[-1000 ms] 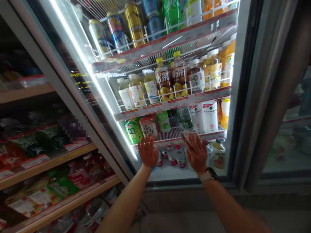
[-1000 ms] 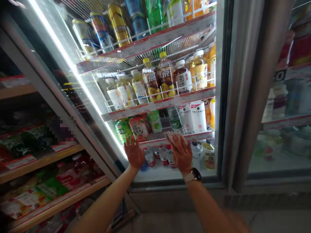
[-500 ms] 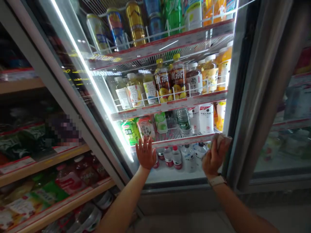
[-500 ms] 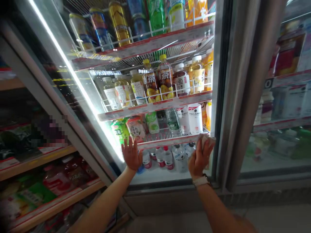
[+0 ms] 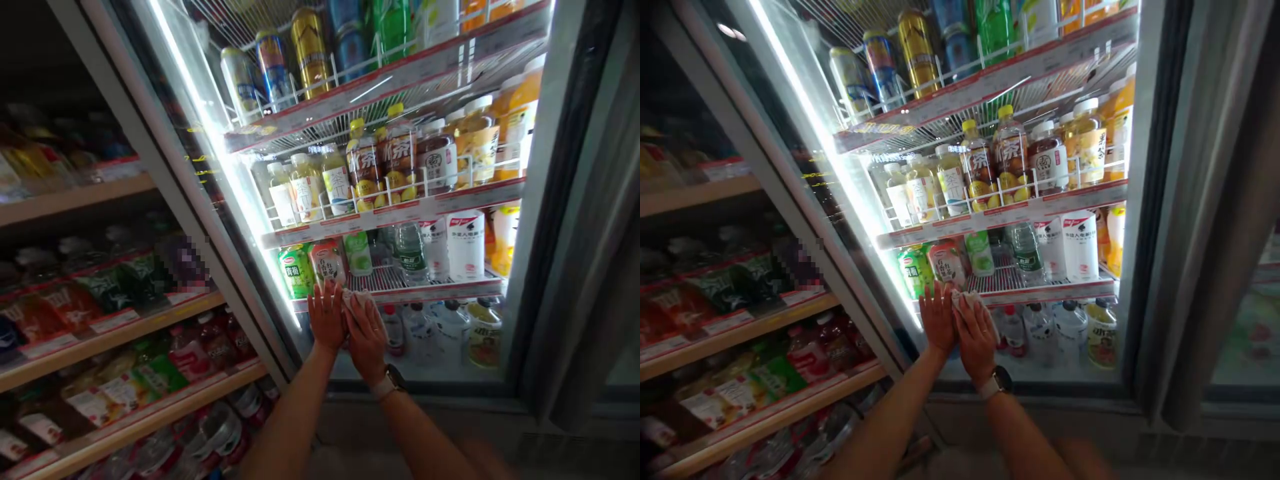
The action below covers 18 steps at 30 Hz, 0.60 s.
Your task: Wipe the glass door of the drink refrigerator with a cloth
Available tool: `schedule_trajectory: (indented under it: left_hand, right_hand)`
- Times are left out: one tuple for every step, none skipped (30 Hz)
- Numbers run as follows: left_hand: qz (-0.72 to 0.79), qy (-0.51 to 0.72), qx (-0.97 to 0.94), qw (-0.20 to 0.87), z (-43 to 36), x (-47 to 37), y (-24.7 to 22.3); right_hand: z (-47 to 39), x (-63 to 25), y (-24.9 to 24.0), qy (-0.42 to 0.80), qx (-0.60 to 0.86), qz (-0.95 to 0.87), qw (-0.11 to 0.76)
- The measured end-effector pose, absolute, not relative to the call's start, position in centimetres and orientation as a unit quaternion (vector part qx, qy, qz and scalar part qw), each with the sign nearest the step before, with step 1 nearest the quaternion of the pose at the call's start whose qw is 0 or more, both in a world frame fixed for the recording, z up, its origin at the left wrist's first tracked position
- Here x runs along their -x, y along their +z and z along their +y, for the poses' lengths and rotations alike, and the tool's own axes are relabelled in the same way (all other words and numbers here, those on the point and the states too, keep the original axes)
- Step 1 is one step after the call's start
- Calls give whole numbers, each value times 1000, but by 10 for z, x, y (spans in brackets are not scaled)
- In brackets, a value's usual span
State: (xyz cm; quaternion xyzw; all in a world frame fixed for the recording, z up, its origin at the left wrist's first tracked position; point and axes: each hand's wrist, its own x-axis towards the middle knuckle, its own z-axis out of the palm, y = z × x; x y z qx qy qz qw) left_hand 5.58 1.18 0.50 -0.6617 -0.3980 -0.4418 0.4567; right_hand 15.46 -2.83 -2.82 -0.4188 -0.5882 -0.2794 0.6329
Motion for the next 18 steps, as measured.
schedule_trajectory:
  left_hand:
    - [-397,-443,662,456,12,-56,5]
    - [-394,-444,665,453,11,-55,6]
    - [-391,-444,671,447,10,-55,6]
    - [-387,-444,678,439,10,-54,7]
    - [-384,-445,684,432,9,-54,7]
    - [-383,-445,689,426,8,-53,8]
    - [-382,-446,691,421,8,-53,8]
    - [-382,-448,692,419,8,-53,8]
    - [-381,-449,692,417,8,-52,9]
    - [-379,-452,692,417,8,-52,9]
    - [-376,-454,691,417,8,-52,10]
    - [-372,-457,691,418,9,-53,10]
    - [-368,-461,692,417,9,-53,10]
    - [-364,-464,692,416,10,-53,11]
    - [-362,-468,691,415,10,-54,11]
    - [-361,-471,691,413,10,-54,11]
    - [-362,-473,691,410,11,-54,11]
    - [-364,-475,691,406,11,-54,10]
  right_hand:
    - [-28,-156,-28,-285,411,-603,622]
    - [-28,-160,-28,-293,405,-616,609]
    - [-29,-166,-27,-303,401,-629,594]
    - [-29,-175,-26,-313,402,-638,578]
    - [-29,-184,-25,-321,409,-642,563]
    - [-29,-195,-24,-327,420,-641,553]
    - [-29,-207,-23,-330,433,-635,549]
    - [-29,-220,-23,-332,443,-625,551]
    - [-28,-234,-24,-333,450,-612,559]
    - [-28,-250,-25,-333,454,-598,571]
    - [-27,-266,-27,-332,461,-583,581]
    - [-27,-284,-30,-330,471,-566,590]
    - [-27,-302,-33,-329,485,-548,597]
    - [-28,-320,-37,-328,502,-530,600]
    - [-29,-337,-41,-327,518,-513,601]
    - [-31,-354,-44,-326,532,-498,602]
    - [-33,-368,-47,-327,543,-484,604]
    - [-35,-380,-50,-327,553,-470,605]
